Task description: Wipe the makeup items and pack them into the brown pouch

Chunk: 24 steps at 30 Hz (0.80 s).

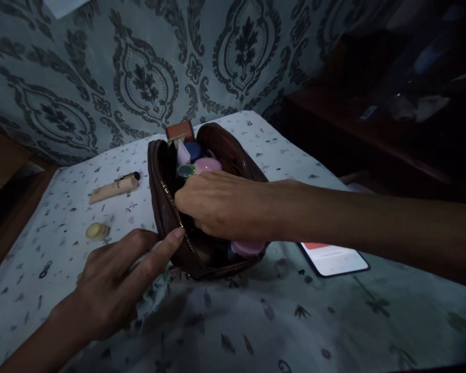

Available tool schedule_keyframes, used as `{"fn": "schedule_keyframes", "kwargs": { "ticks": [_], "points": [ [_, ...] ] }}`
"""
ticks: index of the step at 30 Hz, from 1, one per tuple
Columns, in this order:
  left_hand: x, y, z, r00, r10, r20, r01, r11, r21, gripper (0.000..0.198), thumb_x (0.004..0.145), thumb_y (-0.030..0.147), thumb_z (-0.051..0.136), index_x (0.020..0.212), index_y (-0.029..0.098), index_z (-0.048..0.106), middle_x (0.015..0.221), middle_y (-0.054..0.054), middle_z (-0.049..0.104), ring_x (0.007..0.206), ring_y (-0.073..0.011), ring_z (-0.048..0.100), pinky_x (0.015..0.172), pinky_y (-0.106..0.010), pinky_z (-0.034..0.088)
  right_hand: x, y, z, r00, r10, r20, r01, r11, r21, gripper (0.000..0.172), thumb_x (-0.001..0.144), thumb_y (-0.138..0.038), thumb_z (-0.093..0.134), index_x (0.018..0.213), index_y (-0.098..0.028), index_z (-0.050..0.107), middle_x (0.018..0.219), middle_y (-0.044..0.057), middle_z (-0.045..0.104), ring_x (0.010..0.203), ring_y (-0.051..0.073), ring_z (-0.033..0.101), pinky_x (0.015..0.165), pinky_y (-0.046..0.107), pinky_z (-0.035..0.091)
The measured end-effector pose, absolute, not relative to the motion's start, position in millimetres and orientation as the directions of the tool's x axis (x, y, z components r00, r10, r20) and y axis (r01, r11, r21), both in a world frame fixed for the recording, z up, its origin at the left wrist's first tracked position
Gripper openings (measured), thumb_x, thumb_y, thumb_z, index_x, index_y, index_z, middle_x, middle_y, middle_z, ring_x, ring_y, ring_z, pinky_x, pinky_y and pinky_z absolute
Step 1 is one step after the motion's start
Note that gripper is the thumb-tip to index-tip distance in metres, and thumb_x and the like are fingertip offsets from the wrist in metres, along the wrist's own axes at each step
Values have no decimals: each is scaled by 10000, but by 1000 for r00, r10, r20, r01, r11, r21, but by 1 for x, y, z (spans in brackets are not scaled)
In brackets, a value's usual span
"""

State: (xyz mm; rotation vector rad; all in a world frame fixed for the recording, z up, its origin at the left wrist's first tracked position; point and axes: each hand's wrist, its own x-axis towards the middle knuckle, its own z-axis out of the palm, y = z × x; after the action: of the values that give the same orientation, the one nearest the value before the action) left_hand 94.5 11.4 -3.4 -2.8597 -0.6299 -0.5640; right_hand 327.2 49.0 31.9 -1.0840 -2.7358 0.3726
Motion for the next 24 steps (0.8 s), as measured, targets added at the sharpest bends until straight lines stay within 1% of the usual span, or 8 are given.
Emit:
{"fn": "schedule_keyframes", "kwargs": {
  "ticks": [3, 5, 7, 10, 12, 14, 18, 24],
  "points": [
    [93, 10, -7, 825, 393, 407, 446, -894, -43, 566, 986, 100, 383, 1540, 195, 323, 907, -93, 662, 780, -199, 659, 566, -276, 515, 329, 47, 34, -740, 672, -46, 660, 710, -247, 363, 632, 72, 688, 858, -169, 537, 886, 1, 576, 811, 164, 562, 674, 274, 391],
    [92, 9, -7, 819, 421, 390, 469, -883, -31, 574, 991, 102, 380, 1547, 221, 305, 923, -86, 665, 789, -195, 658, 574, -274, 512, 330, 47, 35, -739, 673, -41, 662, 712, -234, 325, 670, 69, 660, 830, -172, 513, 859, -8, 551, 805, 151, 541, 701, 275, 389],
    [92, 9, -7, 821, 426, 380, 471, -882, -30, 590, 989, 96, 378, 1555, 232, 283, 931, -85, 664, 799, -195, 660, 578, -272, 510, 329, 47, 34, -734, 678, -35, 666, 709, -230, 321, 685, 96, 623, 794, -174, 488, 823, -18, 523, 785, 135, 515, 701, 267, 381],
    [93, 10, -6, 828, 403, 391, 451, -892, -36, 590, 985, 92, 371, 1555, 215, 282, 927, -91, 663, 800, -203, 663, 572, -276, 505, 328, 49, 34, -736, 675, -51, 666, 709, -232, 330, 688, 121, 600, 748, -173, 463, 786, -25, 495, 743, 119, 481, 666, 258, 361],
    [93, 11, -5, 835, 386, 393, 437, -898, -47, 590, 980, 84, 360, 1554, 197, 284, 930, -101, 663, 790, -207, 664, 565, -281, 501, 328, 50, 36, -752, 658, -36, 648, 728, -224, 311, 714, 112, 584, 723, -172, 457, 771, -25, 490, 717, 114, 462, 650, 258, 350],
    [93, 12, -2, 857, 365, 365, 416, -907, -69, 601, 976, 78, 354, 1561, 175, 259, 929, -107, 664, 775, -204, 664, 561, -276, 501, 327, 50, 40, -767, 642, -15, 629, 745, -221, 285, 752, 95, 564, 707, -168, 464, 764, -21, 499, 706, 116, 456, 646, 261, 345],
    [95, 12, 3, 869, 354, 347, 412, -905, -108, 615, 982, 82, 334, 1576, 164, 198, 864, -87, 660, 701, -181, 648, 532, -252, 490, 325, 48, 44, -774, 631, -54, 625, 748, -221, 242, 800, 71, 550, 720, -153, 506, 765, 1, 535, 725, 133, 488, 664, 277, 357],
    [97, 12, 1, 865, 348, 362, 414, -902, -123, 634, 974, 65, 334, 1580, 160, 174, 852, -91, 646, 670, -189, 635, 499, -265, 463, 326, 48, 43, -754, 649, -105, 652, 719, -240, 236, 735, 82, 622, 798, -139, 569, 817, 8, 587, 782, 151, 549, 659, 274, 368]
  ]
}}
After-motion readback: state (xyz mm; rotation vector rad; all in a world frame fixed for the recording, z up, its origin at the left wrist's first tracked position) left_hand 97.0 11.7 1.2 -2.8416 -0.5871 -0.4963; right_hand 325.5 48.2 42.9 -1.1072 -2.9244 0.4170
